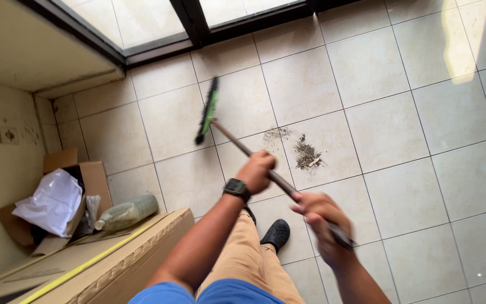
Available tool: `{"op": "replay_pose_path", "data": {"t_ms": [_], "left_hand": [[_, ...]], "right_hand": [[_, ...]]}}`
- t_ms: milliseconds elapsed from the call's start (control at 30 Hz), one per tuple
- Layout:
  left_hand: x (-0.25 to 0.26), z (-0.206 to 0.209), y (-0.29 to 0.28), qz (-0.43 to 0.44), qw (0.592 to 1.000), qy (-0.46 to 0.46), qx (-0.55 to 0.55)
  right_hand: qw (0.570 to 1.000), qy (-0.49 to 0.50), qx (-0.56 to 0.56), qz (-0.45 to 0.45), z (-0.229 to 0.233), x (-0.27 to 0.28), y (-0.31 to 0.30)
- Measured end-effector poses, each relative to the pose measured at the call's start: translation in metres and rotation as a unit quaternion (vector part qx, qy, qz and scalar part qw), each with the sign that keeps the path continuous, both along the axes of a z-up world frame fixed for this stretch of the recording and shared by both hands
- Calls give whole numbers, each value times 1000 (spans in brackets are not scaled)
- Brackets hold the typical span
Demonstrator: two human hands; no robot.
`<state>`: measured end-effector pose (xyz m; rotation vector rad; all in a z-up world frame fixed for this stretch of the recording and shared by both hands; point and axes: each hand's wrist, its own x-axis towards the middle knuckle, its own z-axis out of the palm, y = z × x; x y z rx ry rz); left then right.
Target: The person sweeps debris on a tiled floor into a pile using a broom.
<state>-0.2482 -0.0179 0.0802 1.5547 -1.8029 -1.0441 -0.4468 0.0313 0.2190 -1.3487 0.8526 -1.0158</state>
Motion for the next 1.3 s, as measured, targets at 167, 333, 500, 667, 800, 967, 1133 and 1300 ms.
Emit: {"op": "replay_pose_path", "data": {"t_ms": [167, 333, 500, 667, 800, 967, 1133, 1300], "left_hand": [[62, -61, -4, 58, 996, -68, 4], [31, -112, -17, -10, 992, -111, 65], [-73, -108, -22, -161, 986, -16, 41], [-174, -40, -2, -303, 949, -39, 79], [-201, 16, 21, -368, 927, -26, 71], [-199, 58, 28, -350, 930, -55, 96], [-185, 15, -12, -190, 981, -37, -3], [-193, -50, -32, -86, 989, -10, -123]], "right_hand": [[999, 28, 30, 23, -35, 59, -26], [992, 91, 71, -49, -49, 39, -22], [955, 226, 48, -183, -9, -22, 10], [898, 310, 82, -302, 34, -76, 55], [870, 369, 135, -297, 32, -143, 105], [950, 282, -15, -133, 26, -191, 123], [946, 80, -53, -308, -4, -124, 68], [944, 140, 6, -299, -24, -100, 22]]}}
